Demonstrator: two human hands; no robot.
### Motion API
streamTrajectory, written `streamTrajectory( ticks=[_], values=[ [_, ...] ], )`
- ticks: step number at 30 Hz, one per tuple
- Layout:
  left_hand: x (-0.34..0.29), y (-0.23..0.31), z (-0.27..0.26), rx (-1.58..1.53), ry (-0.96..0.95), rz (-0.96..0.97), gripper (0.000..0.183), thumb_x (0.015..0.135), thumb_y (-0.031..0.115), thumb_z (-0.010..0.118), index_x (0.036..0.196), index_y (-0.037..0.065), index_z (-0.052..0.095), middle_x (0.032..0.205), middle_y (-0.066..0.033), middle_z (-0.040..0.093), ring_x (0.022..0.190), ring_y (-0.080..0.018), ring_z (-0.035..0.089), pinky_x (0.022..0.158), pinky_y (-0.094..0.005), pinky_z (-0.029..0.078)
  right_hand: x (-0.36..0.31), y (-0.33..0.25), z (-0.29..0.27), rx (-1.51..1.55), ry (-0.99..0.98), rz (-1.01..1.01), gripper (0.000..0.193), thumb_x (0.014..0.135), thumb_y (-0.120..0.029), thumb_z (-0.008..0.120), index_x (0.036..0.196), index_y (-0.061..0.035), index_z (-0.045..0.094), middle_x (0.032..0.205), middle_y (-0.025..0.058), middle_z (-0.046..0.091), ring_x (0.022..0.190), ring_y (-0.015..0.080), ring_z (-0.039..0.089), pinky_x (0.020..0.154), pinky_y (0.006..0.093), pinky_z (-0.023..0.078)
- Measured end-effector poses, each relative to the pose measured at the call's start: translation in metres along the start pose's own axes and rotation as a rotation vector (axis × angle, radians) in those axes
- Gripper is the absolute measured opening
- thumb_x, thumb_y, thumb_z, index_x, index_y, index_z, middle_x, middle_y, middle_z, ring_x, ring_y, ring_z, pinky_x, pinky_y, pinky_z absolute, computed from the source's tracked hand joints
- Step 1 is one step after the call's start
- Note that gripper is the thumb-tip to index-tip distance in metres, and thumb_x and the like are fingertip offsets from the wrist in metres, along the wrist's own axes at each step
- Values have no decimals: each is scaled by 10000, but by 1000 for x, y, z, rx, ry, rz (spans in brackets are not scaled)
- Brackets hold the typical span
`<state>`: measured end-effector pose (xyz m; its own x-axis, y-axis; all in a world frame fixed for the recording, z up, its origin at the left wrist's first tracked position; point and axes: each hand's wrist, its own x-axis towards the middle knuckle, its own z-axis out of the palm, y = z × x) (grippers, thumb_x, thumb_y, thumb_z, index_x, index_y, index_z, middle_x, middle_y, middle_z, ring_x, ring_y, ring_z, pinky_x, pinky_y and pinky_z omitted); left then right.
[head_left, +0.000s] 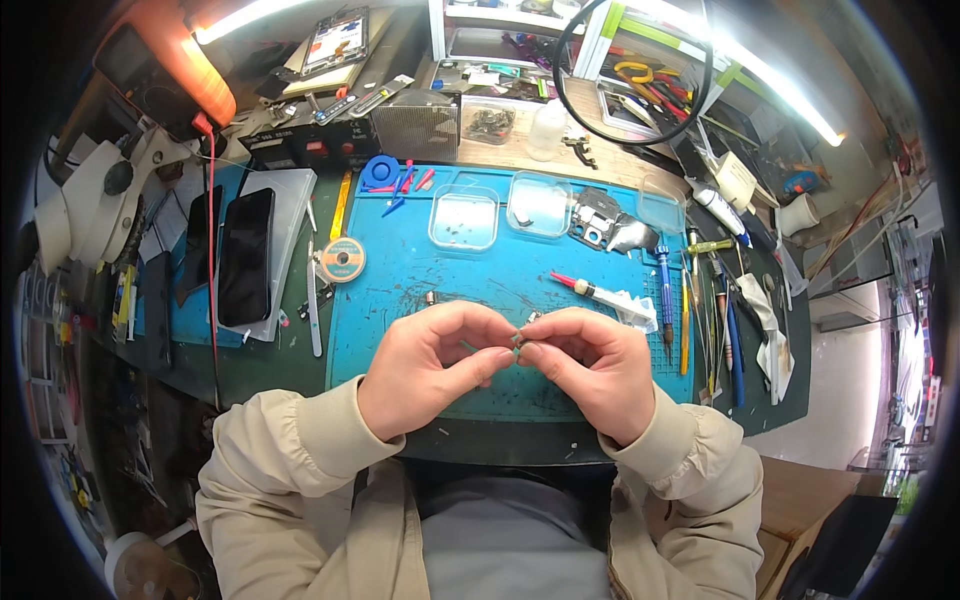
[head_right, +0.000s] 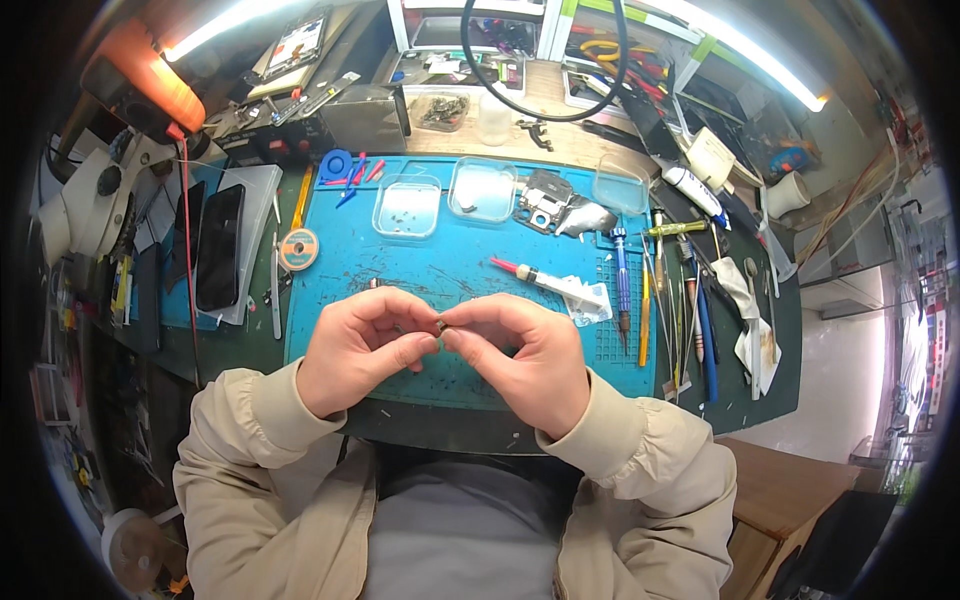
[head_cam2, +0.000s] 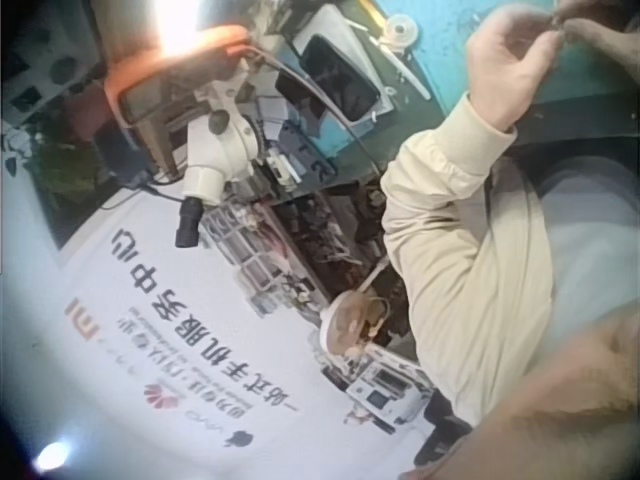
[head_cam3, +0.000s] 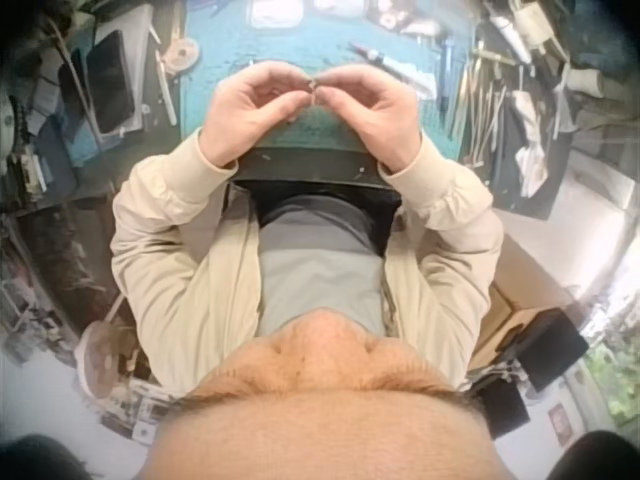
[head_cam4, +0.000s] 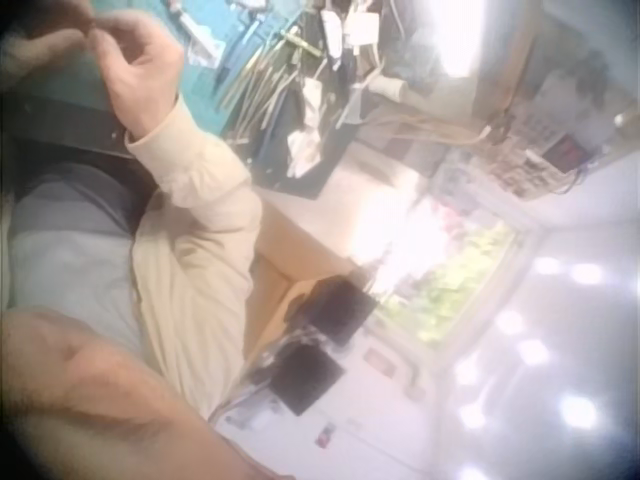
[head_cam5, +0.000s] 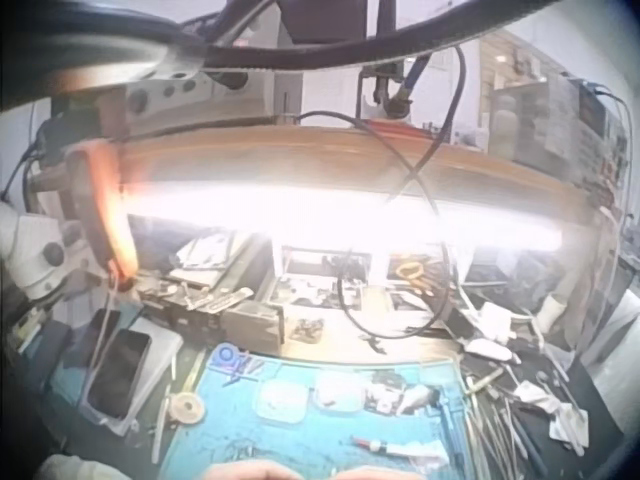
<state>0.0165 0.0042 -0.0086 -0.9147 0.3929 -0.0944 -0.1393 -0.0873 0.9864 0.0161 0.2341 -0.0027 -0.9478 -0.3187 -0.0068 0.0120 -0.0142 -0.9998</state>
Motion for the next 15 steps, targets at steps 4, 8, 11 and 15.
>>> streamTrajectory(
  ticks=[4,8,11,15],
  values=[
    [2,0,1,43,26,55,209,995,48,746,1195,-10,733,1114,-67,740,905,-109,716,744,-248,607,-2,-9,2,25,24,75,154,983,-45,767,1128,8,758,1055,81,794,931,122,754,803,258,595],
    [1,4,2,95,37,99,182,981,48,763,1153,-11,754,1086,-73,746,886,-104,716,708,-244,603,1,1,1,3,12,-77,132,969,-44,782,1092,-3,757,1053,67,755,879,113,718,752,247,577],
    [0,5,3,104,38,84,160,976,49,769,1122,-15,763,1045,-76,751,854,-101,717,690,-245,601,2,6,-1,-32,1,-141,130,957,-45,793,1077,-11,756,1050,59,718,835,100,676,700,238,550],
    [0,5,3,103,49,63,133,977,52,769,1090,-18,770,1008,-75,754,813,-100,715,667,-244,597,2,6,-1,-61,10,-130,133,948,-52,805,1065,-11,755,1030,54,711,791,81,645,653,226,515]
  ],
)
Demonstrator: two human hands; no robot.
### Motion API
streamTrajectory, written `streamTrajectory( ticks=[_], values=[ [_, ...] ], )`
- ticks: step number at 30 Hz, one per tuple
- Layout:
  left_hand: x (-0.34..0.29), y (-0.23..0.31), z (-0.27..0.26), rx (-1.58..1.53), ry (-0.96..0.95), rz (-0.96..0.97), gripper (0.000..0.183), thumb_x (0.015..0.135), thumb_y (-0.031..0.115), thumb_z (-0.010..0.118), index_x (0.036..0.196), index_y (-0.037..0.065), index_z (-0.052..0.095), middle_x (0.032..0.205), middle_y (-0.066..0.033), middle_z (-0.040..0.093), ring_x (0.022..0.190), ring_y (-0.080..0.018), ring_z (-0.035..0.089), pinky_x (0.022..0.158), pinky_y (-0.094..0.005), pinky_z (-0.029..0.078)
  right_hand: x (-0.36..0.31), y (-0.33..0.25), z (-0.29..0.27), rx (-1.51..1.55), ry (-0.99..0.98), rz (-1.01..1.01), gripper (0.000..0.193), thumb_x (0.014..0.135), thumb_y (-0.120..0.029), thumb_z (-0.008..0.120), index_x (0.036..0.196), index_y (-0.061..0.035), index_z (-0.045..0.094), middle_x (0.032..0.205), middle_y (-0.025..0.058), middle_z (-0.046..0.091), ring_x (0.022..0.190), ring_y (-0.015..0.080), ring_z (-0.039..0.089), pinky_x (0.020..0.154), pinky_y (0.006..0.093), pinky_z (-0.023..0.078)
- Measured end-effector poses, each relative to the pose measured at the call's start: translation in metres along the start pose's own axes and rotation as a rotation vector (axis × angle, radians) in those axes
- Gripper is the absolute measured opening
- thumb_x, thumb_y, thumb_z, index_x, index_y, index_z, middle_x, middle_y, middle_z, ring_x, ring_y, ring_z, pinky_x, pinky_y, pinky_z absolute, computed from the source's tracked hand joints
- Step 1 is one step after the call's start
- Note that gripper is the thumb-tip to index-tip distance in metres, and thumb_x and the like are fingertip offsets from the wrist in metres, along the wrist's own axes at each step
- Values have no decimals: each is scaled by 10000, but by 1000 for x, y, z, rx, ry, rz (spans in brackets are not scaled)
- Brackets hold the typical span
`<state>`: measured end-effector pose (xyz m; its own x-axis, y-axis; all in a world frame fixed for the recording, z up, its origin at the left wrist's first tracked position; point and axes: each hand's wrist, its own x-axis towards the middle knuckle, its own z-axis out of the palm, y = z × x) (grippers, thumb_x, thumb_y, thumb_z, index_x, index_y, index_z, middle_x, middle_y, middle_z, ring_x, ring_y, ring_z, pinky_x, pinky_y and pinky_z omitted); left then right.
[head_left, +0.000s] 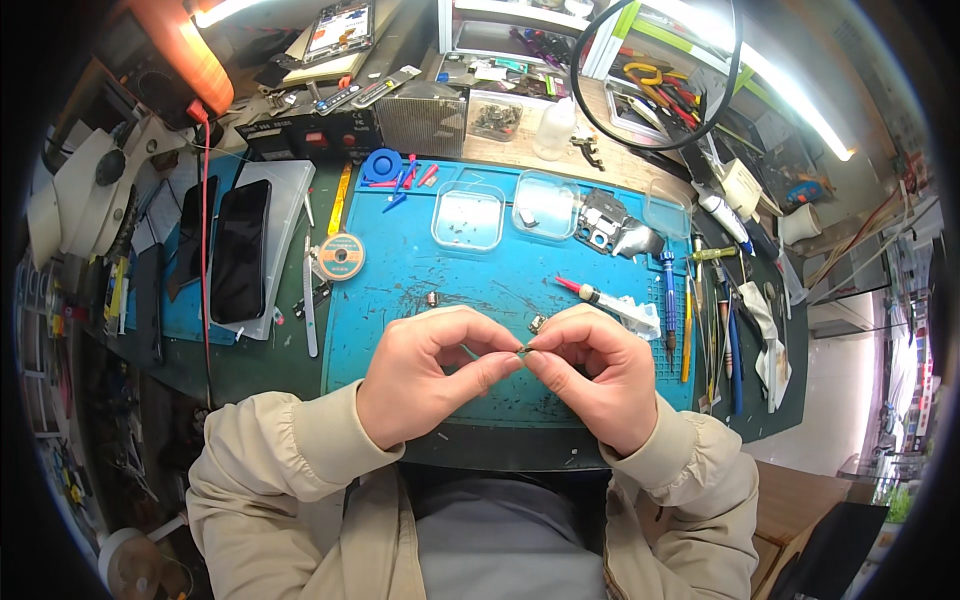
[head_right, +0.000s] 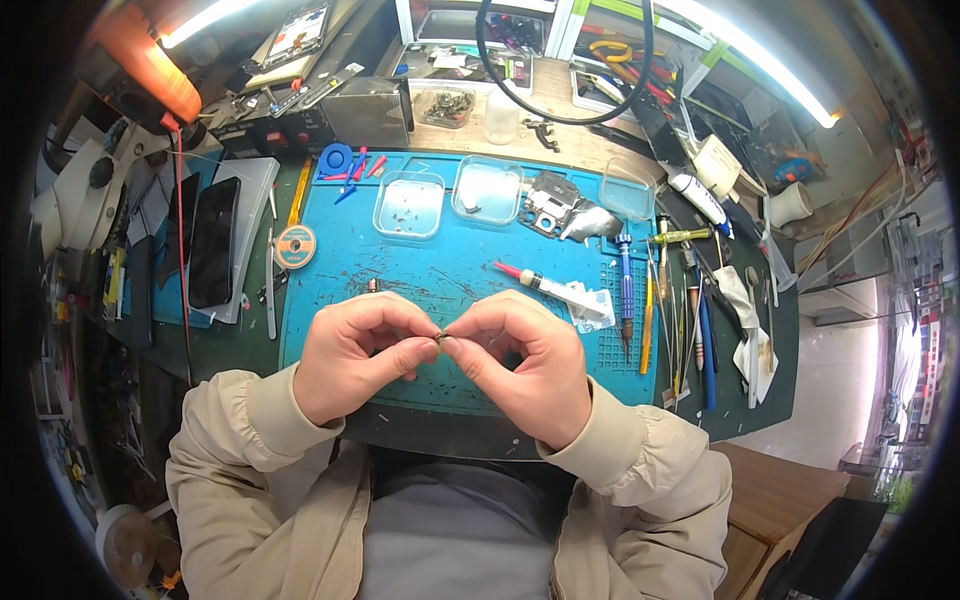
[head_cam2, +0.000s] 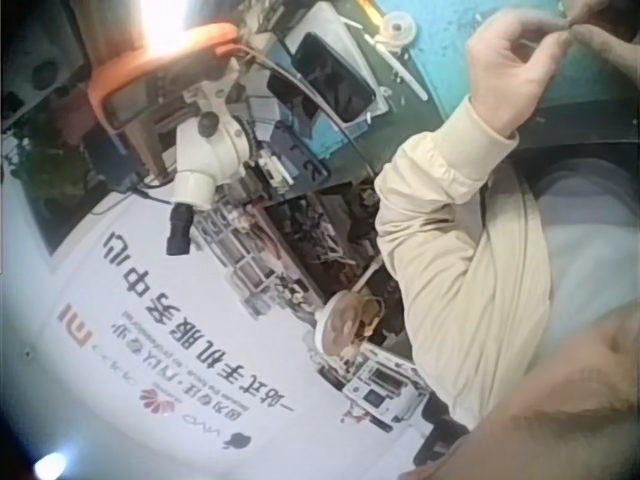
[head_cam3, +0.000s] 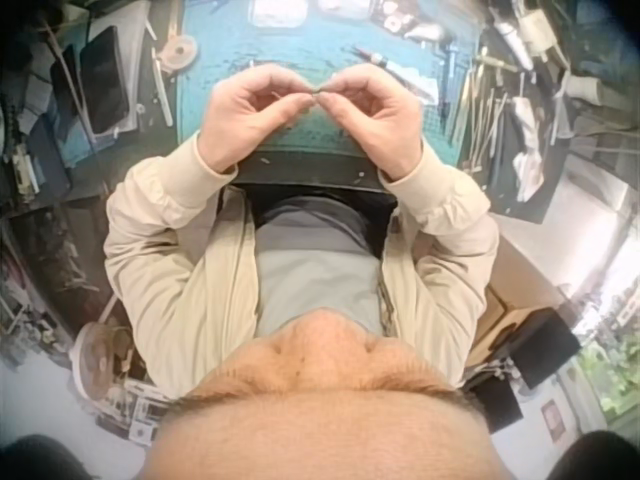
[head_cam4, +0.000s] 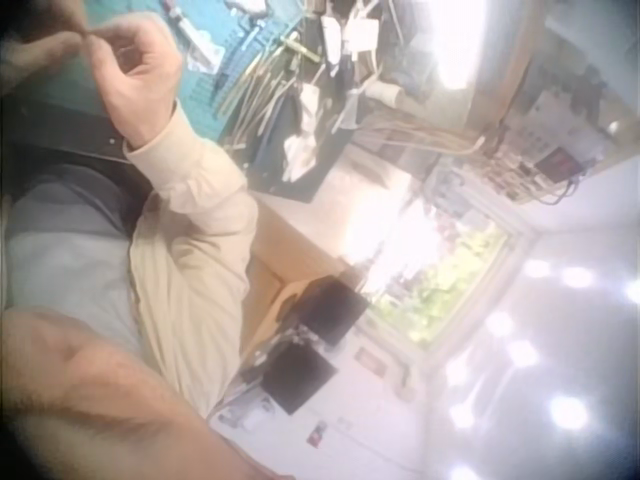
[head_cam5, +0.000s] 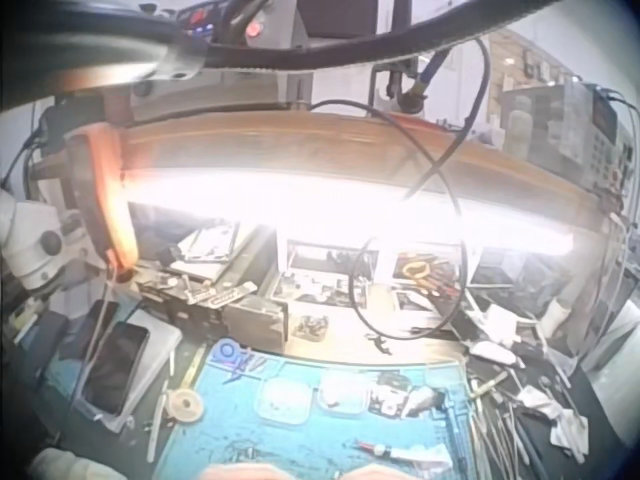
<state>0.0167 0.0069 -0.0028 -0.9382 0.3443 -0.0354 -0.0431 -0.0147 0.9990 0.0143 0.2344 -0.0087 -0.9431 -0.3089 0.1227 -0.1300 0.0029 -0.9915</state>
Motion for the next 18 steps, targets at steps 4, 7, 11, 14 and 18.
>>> streamTrajectory(
  ticks=[4,7,11,14,18],
  values=[
    [1,0,1,16,7,14,128,980,53,765,1085,-19,769,1002,-76,753,800,-99,710,652,-243,594,1,0,1,-75,17,-32,131,938,-56,809,1050,-7,760,987,54,713,727,65,610,614,222,478],
    [1,1,1,44,9,27,126,982,54,760,1081,-24,765,994,-77,751,803,-99,707,649,-244,589,2,-2,2,-153,27,-76,122,930,-49,805,1036,-4,764,960,57,714,684,60,590,592,226,460],
    [0,0,1,60,23,5,132,983,64,760,1076,-29,762,991,-80,749,810,-100,702,645,-245,581,2,-3,2,-204,28,-91,113,922,-38,800,1024,-2,767,945,61,713,642,61,576,566,233,447],
    [0,1,0,65,28,-11,136,983,71,761,1070,-33,760,989,-83,750,817,-99,700,644,-246,576,2,-5,3,-229,24,-77,104,920,-40,798,1010,0,764,922,58,706,622,63,569,552,237,439],
    [0,1,0,86,35,-21,146,965,57,773,1080,-30,753,998,-85,747,824,-110,704,651,-257,582,2,-11,2,-302,4,-62,82,923,-50,790,977,1,755,877,46,692,609,64,560,542,240,429]
  ],
)
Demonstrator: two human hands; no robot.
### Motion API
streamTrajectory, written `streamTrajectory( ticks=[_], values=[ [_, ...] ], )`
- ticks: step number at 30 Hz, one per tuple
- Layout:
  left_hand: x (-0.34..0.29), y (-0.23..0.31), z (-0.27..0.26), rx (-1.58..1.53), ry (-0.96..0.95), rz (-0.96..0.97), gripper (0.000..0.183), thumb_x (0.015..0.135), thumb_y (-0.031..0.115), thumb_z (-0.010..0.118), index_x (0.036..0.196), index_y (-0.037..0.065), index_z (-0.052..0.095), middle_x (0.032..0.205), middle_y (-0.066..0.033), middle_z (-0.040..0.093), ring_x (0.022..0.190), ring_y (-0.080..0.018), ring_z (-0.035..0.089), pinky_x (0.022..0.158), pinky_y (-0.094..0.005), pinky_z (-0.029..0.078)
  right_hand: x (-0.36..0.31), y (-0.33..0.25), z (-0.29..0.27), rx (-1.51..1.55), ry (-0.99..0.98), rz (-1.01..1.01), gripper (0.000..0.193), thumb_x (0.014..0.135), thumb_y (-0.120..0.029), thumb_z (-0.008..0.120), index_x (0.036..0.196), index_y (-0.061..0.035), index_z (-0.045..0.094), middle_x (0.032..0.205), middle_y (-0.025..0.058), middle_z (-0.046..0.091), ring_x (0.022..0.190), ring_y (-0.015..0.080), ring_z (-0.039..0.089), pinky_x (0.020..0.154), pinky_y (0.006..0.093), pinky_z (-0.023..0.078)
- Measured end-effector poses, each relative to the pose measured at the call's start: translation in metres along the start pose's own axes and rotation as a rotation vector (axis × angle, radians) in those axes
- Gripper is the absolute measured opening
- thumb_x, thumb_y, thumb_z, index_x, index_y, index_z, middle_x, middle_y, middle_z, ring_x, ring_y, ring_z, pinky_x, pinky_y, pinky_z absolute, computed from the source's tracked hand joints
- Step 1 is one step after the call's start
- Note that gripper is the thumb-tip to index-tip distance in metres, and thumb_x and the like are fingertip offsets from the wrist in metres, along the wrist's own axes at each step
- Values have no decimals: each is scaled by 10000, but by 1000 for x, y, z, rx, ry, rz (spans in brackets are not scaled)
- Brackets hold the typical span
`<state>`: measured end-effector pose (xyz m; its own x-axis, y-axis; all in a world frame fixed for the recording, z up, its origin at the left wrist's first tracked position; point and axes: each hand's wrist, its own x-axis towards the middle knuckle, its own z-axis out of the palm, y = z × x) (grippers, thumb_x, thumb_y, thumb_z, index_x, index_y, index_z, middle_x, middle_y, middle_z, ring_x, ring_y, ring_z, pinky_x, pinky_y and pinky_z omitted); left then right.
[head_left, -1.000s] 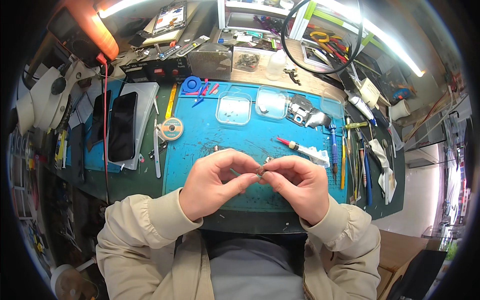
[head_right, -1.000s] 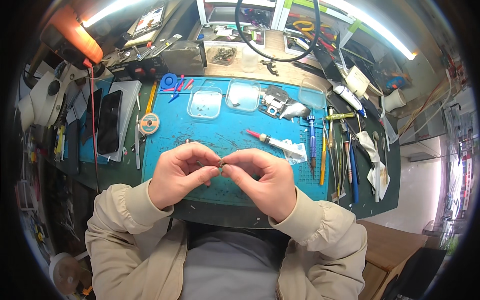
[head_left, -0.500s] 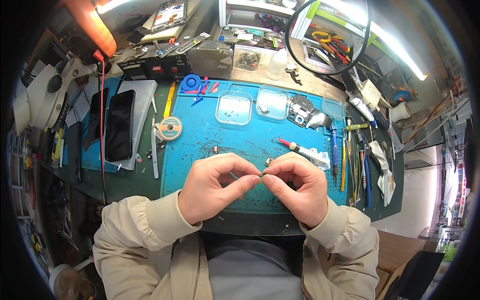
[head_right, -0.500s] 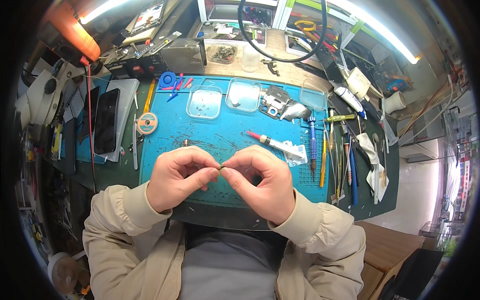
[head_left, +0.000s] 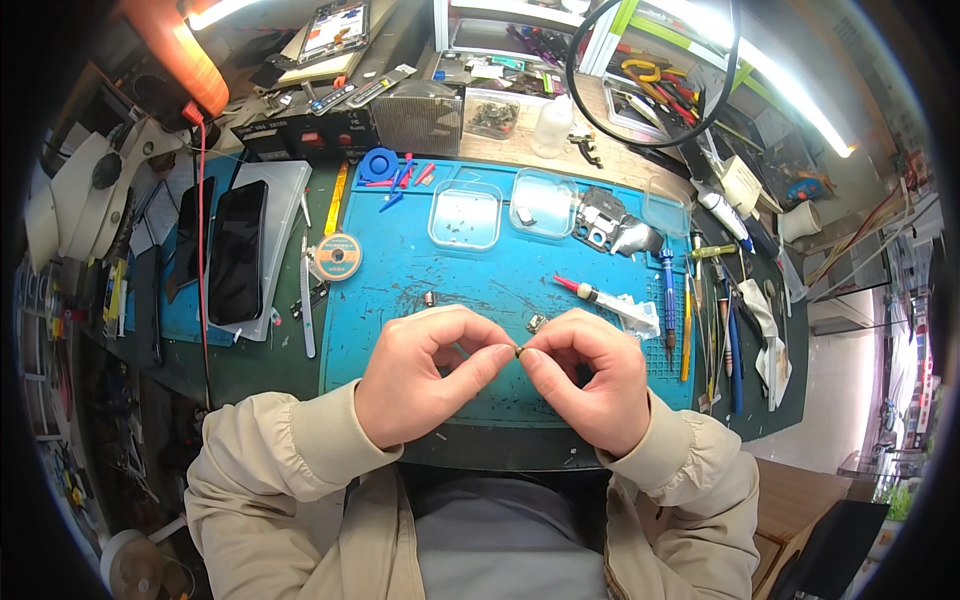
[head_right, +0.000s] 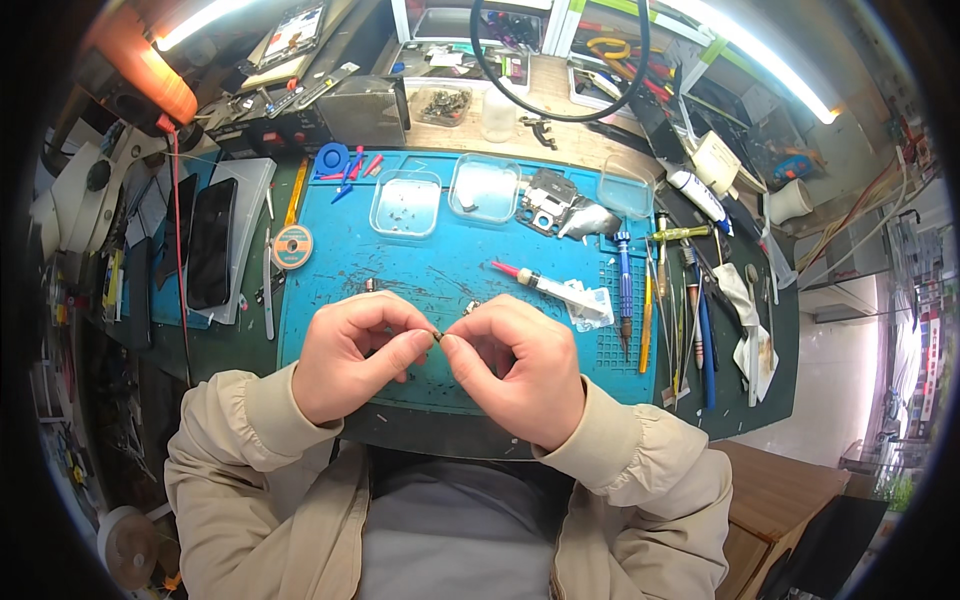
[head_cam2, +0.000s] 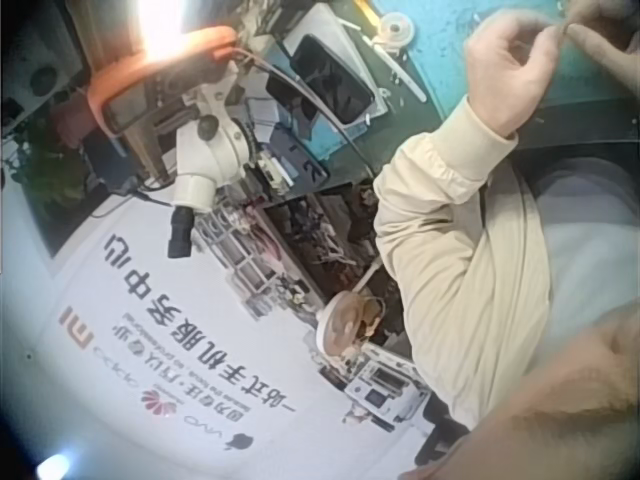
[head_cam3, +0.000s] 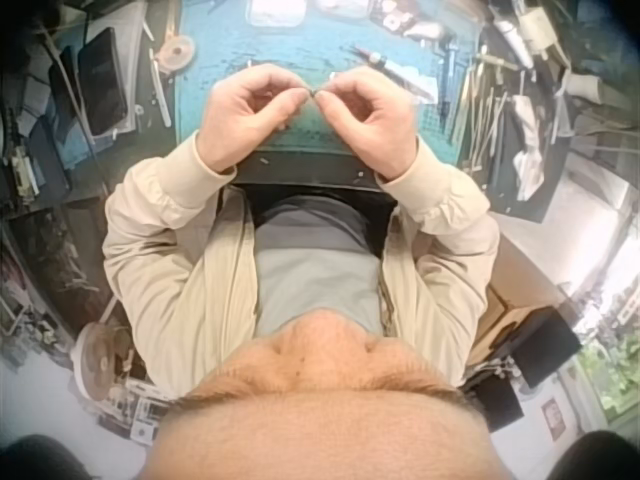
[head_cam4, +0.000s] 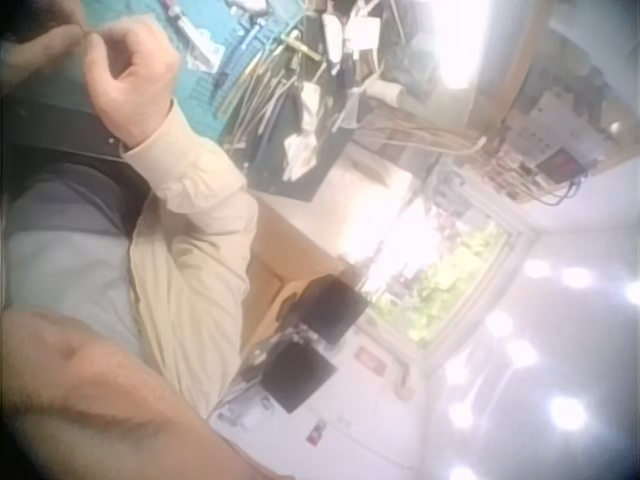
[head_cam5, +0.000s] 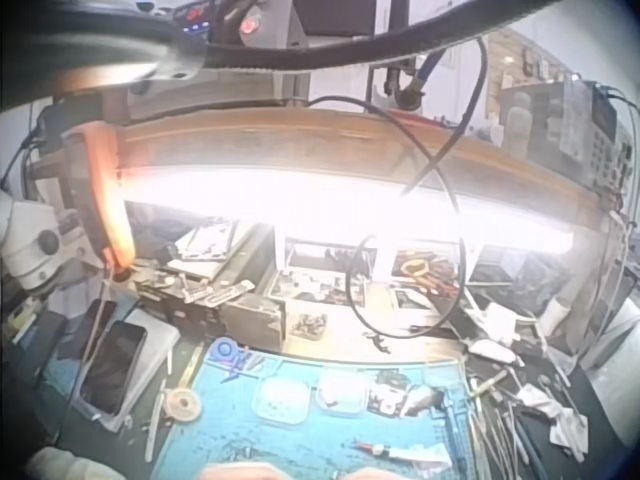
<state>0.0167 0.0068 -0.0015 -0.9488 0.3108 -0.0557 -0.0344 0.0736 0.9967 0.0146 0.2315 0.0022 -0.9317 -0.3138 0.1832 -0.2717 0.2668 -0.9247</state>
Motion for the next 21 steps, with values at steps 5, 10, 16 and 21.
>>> streamTrajectory(
  ticks=[5,10,16,21],
  values=[
    [2,0,6,217,58,360,221,905,-5,804,1109,-5,721,1033,-103,730,849,-187,723,682,-302,606,-2,4,4,142,21,80,64,928,-54,780,947,-2,748,853,39,680,598,57,542,533,240,413],
    [3,-6,2,475,39,599,257,851,-20,826,1081,24,720,1037,-130,720,864,-294,726,723,-368,606,-3,6,1,124,-33,49,57,928,-53,775,954,-8,751,853,37,677,585,58,529,527,243,406],
    [2,-5,-10,760,78,629,221,819,29,852,1015,38,751,904,-81,704,804,-249,662,711,-359,541,2,0,-8,-252,163,-205,90,903,-16,767,993,-16,764,913,89,719,547,118,554,509,275,448],
    [4,-12,-21,763,-2,454,195,825,78,851,999,66,763,842,-52,671,797,-236,621,721,-359,507,7,6,-38,-385,323,-201,55,941,-12,753,996,-5,754,940,96,717,609,129,605,551,267,492]
  ],
)
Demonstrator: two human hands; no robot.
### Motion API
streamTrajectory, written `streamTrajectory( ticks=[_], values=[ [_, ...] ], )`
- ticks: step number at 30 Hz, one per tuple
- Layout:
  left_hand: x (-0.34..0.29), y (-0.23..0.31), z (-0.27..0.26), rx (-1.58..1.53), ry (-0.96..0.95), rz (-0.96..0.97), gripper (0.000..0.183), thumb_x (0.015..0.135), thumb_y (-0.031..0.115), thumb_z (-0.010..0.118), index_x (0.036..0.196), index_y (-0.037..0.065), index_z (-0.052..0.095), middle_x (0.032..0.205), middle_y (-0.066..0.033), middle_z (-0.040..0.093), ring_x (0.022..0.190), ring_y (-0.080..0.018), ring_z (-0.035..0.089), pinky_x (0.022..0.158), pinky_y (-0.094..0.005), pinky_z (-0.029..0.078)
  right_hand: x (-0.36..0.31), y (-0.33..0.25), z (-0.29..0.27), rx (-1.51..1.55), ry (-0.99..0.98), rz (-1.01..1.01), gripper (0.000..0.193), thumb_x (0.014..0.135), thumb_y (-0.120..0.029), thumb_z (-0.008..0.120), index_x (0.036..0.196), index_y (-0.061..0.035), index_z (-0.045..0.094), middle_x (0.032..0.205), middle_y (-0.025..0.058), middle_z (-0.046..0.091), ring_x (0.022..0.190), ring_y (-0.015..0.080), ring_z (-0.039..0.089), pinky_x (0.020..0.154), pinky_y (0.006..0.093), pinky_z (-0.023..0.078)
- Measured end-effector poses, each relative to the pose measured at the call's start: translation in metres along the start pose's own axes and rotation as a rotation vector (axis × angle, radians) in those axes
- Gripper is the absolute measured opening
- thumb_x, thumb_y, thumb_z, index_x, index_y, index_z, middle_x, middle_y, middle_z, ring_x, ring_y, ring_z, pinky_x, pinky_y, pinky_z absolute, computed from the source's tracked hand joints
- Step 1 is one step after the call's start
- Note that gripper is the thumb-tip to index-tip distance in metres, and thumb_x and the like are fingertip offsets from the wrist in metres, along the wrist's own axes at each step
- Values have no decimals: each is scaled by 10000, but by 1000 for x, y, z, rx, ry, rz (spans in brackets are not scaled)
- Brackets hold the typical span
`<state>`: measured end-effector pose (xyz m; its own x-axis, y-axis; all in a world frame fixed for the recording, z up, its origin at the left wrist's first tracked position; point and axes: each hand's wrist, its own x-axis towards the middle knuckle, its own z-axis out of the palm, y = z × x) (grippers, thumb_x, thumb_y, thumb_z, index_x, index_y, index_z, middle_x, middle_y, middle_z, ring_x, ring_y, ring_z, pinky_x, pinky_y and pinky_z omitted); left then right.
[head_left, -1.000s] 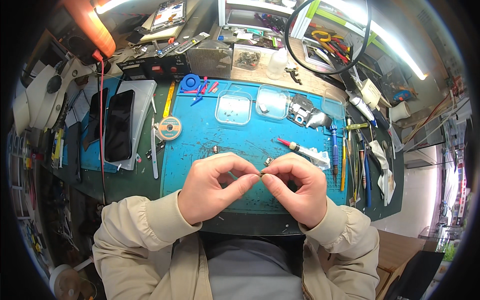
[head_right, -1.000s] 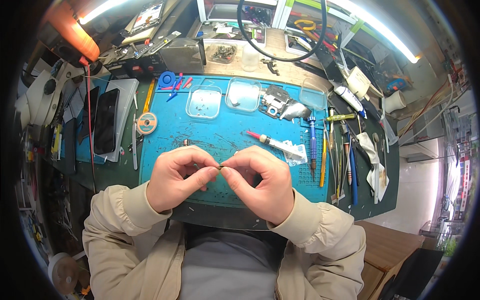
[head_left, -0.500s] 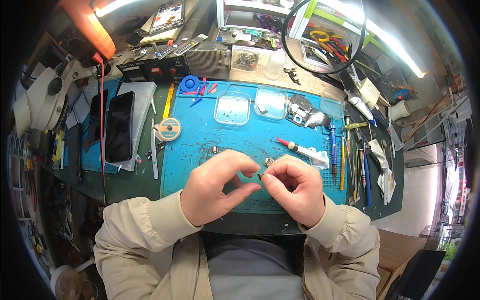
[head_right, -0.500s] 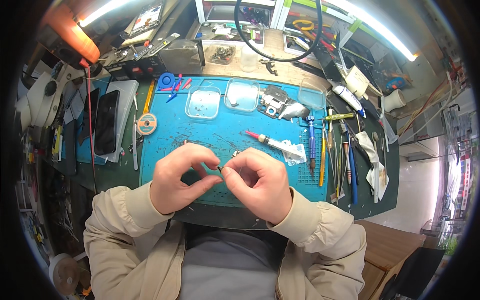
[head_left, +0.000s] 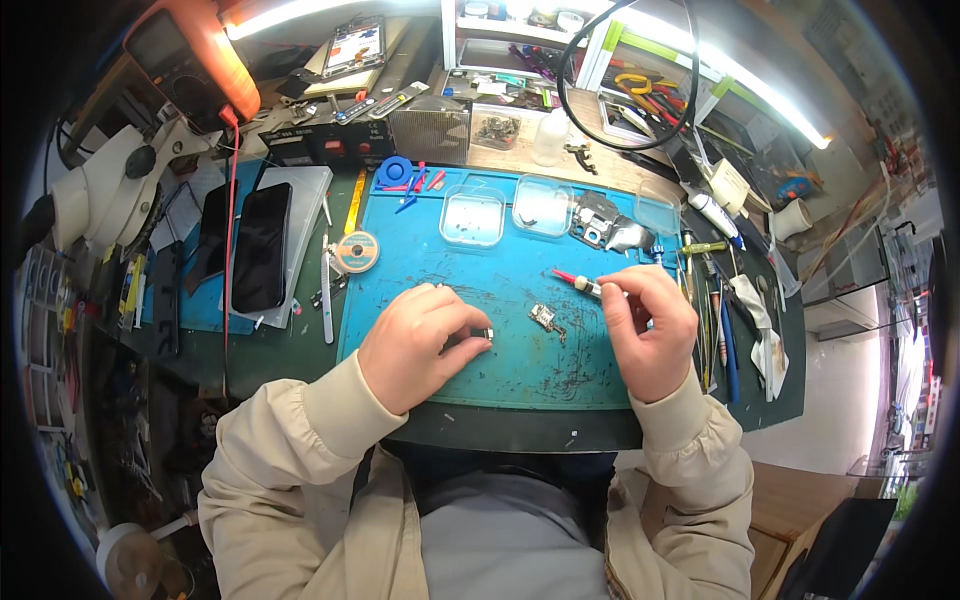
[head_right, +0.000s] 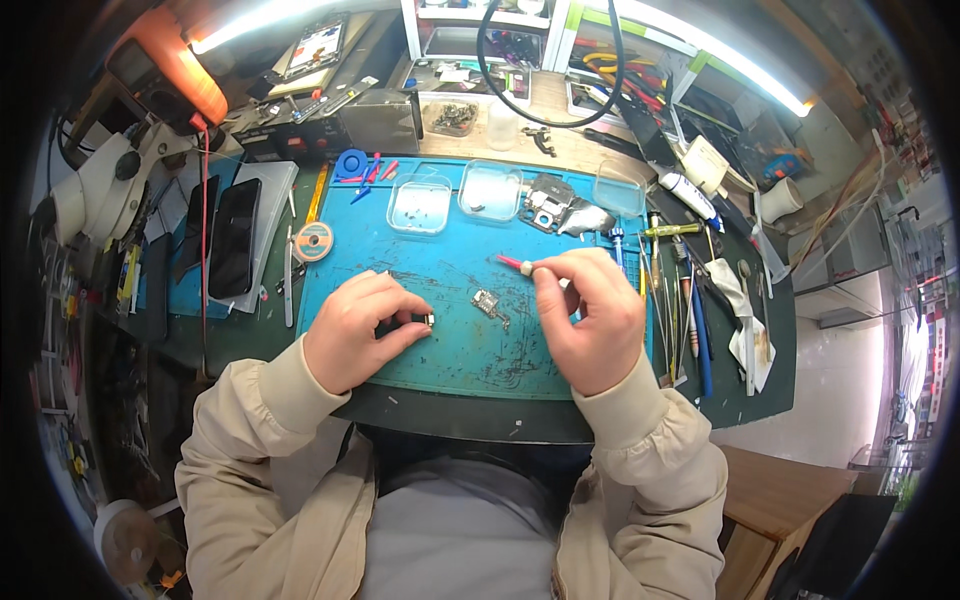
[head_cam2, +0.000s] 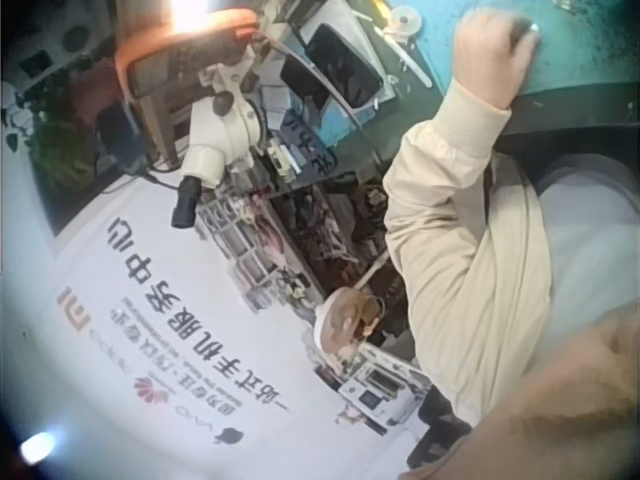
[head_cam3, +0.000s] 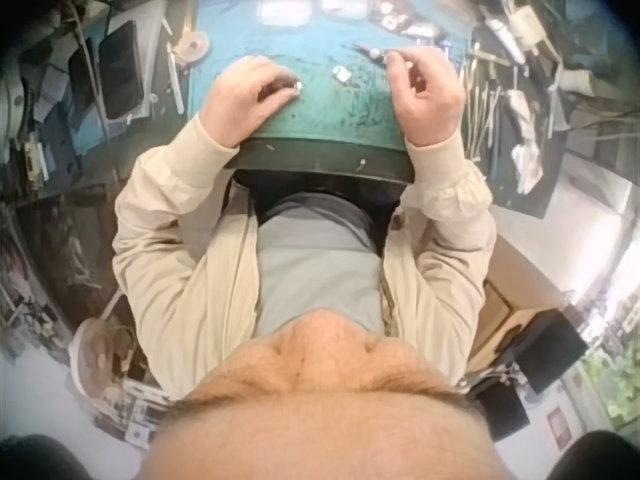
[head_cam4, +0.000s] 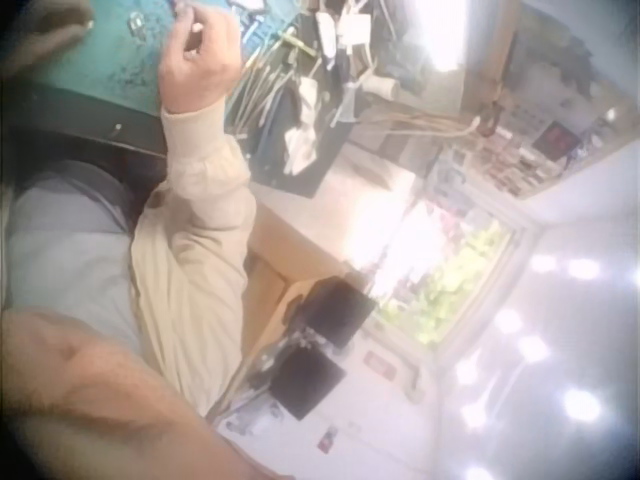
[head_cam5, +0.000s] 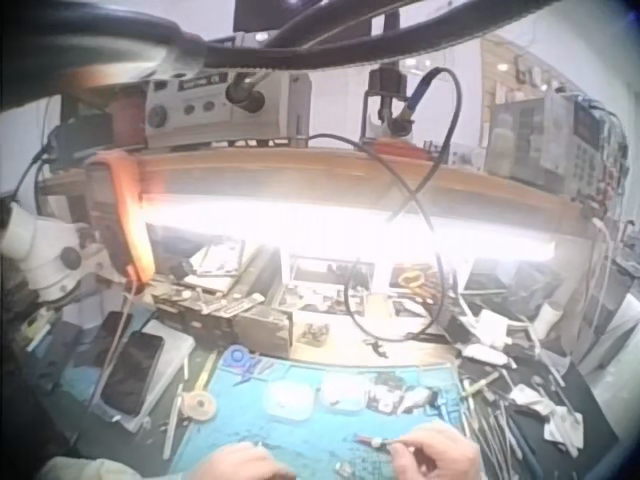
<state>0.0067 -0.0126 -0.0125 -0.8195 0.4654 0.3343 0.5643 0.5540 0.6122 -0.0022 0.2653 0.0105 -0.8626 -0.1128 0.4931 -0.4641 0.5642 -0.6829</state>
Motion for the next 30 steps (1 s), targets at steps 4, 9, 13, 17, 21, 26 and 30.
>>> streamTrajectory(
  ticks=[4,9,13,17,21,26,30],
  values=[
    [-1,-3,-3,-67,-30,-34,247,820,69,863,1050,52,775,846,-48,684,760,-201,615,696,-331,526,-3,11,-6,-172,15,-53,105,898,-6,764,1002,-26,761,949,102,720,784,233,668,669,337,548],
    [-5,0,-8,-96,-3,-76,241,836,18,838,1068,31,773,855,-63,697,772,-194,644,704,-314,538,-7,18,-7,-364,-16,-212,245,832,-44,799,1075,-43,767,1091,91,720,1003,303,655,882,419,526],
    [-10,2,-12,-134,86,-156,218,893,-28,773,1108,15,767,916,-97,733,802,-182,683,729,-296,549,-10,23,-5,-415,-67,-236,285,830,-65,799,1112,-63,765,1101,79,719,1004,288,654,882,408,506],
    [-13,-3,-5,-206,186,-179,300,926,-43,729,1220,20,742,978,-84,758,825,-182,692,741,-292,550,-11,29,-4,-433,-103,-194,278,841,-58,784,1118,-74,765,1068,72,721,984,275,658,855,392,493],
    [-6,11,-9,-86,83,-110,448,873,-4,796,1308,53,706,1011,-44,755,850,-198,664,754,-318,550,-11,31,-6,-450,-98,-177,286,846,-56,774,1131,-75,760,1052,72,721,970,274,660,843,401,493],
    [-4,6,-1,72,107,78,573,769,79,884,1313,86,703,997,-51,742,871,-264,655,781,-382,552,-7,24,-1,-467,-92,-201,313,846,-63,767,1158,-69,750,1067,103,715,977,312,661,856,418,497],
    [-1,3,7,128,114,169,482,818,135,846,1278,87,710,1002,-45,731,888,-270,664,806,-399,543,-14,31,-7,-510,-70,-199,422,851,-77,774,1270,-67,723,1206,165,688,1120,369,650,981,451,488]
  ],
)
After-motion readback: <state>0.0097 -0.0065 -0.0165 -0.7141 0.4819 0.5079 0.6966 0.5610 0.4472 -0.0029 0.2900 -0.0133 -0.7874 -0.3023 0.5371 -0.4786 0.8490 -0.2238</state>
